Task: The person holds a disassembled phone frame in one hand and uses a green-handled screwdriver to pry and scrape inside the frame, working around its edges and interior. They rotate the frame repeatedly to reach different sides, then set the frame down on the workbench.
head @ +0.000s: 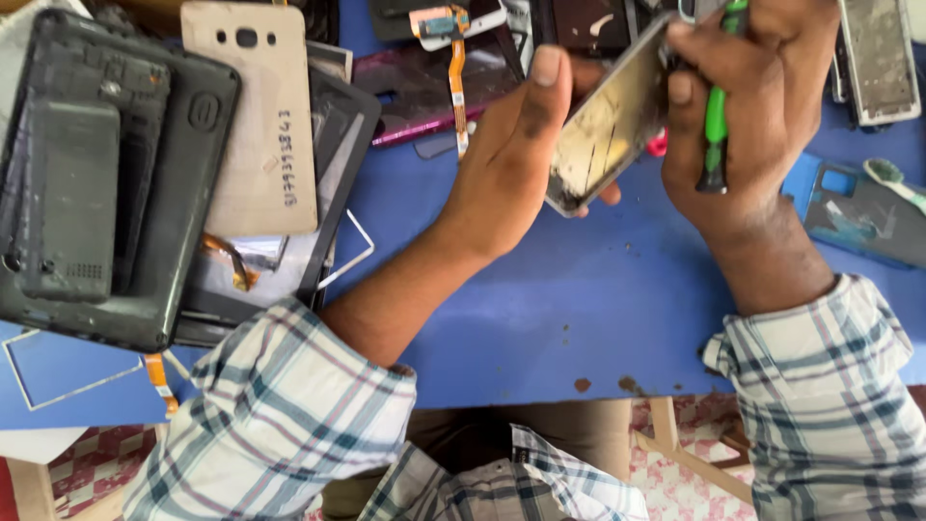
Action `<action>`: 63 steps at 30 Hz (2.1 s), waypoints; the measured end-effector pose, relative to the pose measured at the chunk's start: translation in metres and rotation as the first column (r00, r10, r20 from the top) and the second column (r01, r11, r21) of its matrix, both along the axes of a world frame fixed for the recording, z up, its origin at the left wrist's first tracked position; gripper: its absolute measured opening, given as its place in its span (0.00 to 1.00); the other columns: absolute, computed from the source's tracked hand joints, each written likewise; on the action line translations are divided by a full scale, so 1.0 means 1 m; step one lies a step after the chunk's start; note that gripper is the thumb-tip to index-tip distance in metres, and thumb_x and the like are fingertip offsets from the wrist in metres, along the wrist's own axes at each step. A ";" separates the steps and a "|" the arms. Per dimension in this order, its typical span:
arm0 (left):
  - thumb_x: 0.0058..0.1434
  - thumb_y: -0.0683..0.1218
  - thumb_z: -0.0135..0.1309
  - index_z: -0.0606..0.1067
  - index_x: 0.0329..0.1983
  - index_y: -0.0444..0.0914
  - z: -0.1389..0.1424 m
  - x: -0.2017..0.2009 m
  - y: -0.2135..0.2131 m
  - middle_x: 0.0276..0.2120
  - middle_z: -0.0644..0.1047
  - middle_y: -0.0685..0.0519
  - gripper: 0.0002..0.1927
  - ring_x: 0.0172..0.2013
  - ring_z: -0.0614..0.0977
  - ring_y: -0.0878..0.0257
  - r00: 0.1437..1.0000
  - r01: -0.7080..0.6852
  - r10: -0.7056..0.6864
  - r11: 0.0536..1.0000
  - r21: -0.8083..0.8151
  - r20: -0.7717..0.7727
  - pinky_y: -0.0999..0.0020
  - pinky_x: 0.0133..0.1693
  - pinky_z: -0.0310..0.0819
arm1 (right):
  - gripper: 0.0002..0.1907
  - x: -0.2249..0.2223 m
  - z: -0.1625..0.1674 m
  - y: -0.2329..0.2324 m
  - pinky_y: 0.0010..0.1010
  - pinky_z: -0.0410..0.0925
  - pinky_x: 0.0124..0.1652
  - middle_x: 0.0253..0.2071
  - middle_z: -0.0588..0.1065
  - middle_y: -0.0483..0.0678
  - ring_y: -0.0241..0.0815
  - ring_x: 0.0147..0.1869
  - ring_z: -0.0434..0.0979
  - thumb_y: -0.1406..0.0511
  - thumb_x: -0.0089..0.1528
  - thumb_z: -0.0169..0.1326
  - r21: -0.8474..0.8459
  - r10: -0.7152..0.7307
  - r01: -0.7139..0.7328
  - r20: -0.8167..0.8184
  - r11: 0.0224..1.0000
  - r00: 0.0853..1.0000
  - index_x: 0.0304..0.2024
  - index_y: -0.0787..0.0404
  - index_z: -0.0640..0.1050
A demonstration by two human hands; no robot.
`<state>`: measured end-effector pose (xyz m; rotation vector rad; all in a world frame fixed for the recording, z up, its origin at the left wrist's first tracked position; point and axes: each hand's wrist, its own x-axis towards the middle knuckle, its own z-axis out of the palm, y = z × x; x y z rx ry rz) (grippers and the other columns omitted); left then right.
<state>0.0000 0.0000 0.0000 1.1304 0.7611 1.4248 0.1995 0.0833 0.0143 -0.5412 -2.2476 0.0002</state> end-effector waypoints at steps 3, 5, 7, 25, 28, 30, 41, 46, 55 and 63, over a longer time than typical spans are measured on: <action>0.71 0.77 0.30 0.74 0.55 0.31 0.003 0.000 -0.010 0.36 0.81 0.47 0.46 0.32 0.85 0.63 0.998 0.030 -0.025 0.995 -0.098 0.049 0.70 0.29 0.79 | 0.06 -0.002 0.002 -0.011 0.39 0.67 0.49 0.54 0.67 0.58 0.52 0.54 0.72 0.69 0.81 0.53 -0.022 -0.014 0.014 -0.012 1.000 1.000 0.58 0.66 0.75; 0.70 0.77 0.32 0.73 0.57 0.30 0.004 0.001 -0.015 0.38 0.81 0.47 0.46 0.33 0.85 0.62 0.998 0.041 -0.033 0.985 -0.166 0.051 0.69 0.31 0.79 | 0.07 -0.003 0.002 -0.017 0.40 0.68 0.49 0.53 0.67 0.59 0.53 0.54 0.72 0.69 0.79 0.54 -0.029 -0.036 0.035 -0.031 0.999 0.999 0.57 0.66 0.75; 0.69 0.76 0.35 0.72 0.60 0.31 0.005 0.000 -0.020 0.38 0.80 0.47 0.46 0.35 0.84 0.62 0.999 0.050 -0.046 0.981 -0.185 0.027 0.69 0.34 0.78 | 0.09 -0.005 0.000 -0.022 0.44 0.70 0.50 0.52 0.68 0.60 0.55 0.55 0.73 0.68 0.74 0.54 -0.024 -0.052 0.050 -0.069 0.998 0.996 0.54 0.67 0.76; 0.59 0.80 0.28 0.75 0.54 0.32 0.007 -0.001 0.002 0.39 0.82 0.49 0.52 0.35 0.84 0.62 0.988 -0.049 0.099 0.926 -0.375 0.115 0.69 0.34 0.74 | 0.33 -0.003 -0.022 -0.006 0.33 0.79 0.36 0.37 0.80 0.54 0.44 0.35 0.84 0.46 0.76 0.35 -0.144 0.299 -0.358 -0.319 0.923 0.899 0.46 0.67 0.77; 0.61 0.80 0.28 0.75 0.53 0.31 0.005 0.000 0.003 0.37 0.82 0.48 0.51 0.35 0.83 0.62 0.986 -0.060 0.114 0.921 -0.385 0.121 0.69 0.35 0.74 | 0.32 0.005 -0.017 -0.007 0.33 0.77 0.37 0.37 0.79 0.56 0.44 0.34 0.83 0.47 0.76 0.37 -0.206 0.315 -0.357 -0.210 0.911 0.925 0.48 0.69 0.77; 0.61 0.80 0.28 0.76 0.52 0.31 0.004 0.000 0.004 0.35 0.82 0.47 0.51 0.34 0.83 0.63 0.988 -0.072 0.118 0.923 -0.378 0.099 0.69 0.35 0.74 | 0.30 0.005 -0.016 -0.007 0.31 0.77 0.36 0.38 0.80 0.56 0.41 0.33 0.83 0.48 0.77 0.37 -0.255 0.242 -0.299 -0.231 0.920 0.942 0.49 0.69 0.77; 0.63 0.77 0.25 0.77 0.50 0.32 0.002 0.002 0.012 0.33 0.82 0.48 0.49 0.33 0.84 0.63 0.986 -0.139 0.162 0.917 -0.374 0.029 0.71 0.36 0.75 | 0.22 0.002 -0.011 -0.006 0.23 0.73 0.33 0.36 0.79 0.50 0.33 0.33 0.79 0.56 0.75 0.44 -0.499 0.145 -0.270 -0.275 0.823 0.951 0.50 0.69 0.78; 0.65 0.77 0.27 0.76 0.50 0.30 -0.003 0.003 0.013 0.34 0.82 0.47 0.49 0.33 0.84 0.62 0.984 -0.155 0.177 0.923 -0.351 0.032 0.70 0.37 0.76 | 0.17 0.005 -0.024 -0.007 0.23 0.73 0.32 0.36 0.80 0.50 0.32 0.30 0.79 0.61 0.74 0.45 -0.497 0.166 -0.303 -0.301 0.813 0.939 0.49 0.69 0.78; 0.69 0.75 0.30 0.79 0.50 0.30 0.007 0.010 0.020 0.35 0.81 0.50 0.47 0.34 0.79 0.66 0.969 -0.247 0.235 0.935 -0.252 -0.079 0.71 0.36 0.71 | 0.15 -0.001 -0.008 -0.007 0.31 0.76 0.35 0.35 0.79 0.51 0.40 0.33 0.83 0.64 0.75 0.46 -0.294 0.312 -0.370 -0.227 0.881 0.923 0.47 0.71 0.78; 0.81 0.68 0.25 0.75 0.55 0.32 -0.011 0.001 -0.006 0.39 0.79 0.53 0.39 0.38 0.77 0.68 0.887 -0.317 0.341 0.940 0.126 -0.310 0.71 0.43 0.71 | 0.17 0.003 -0.014 -0.020 0.31 0.74 0.34 0.34 0.79 0.53 0.44 0.34 0.81 0.62 0.74 0.45 -0.183 0.235 -0.240 -0.046 0.953 0.971 0.47 0.70 0.79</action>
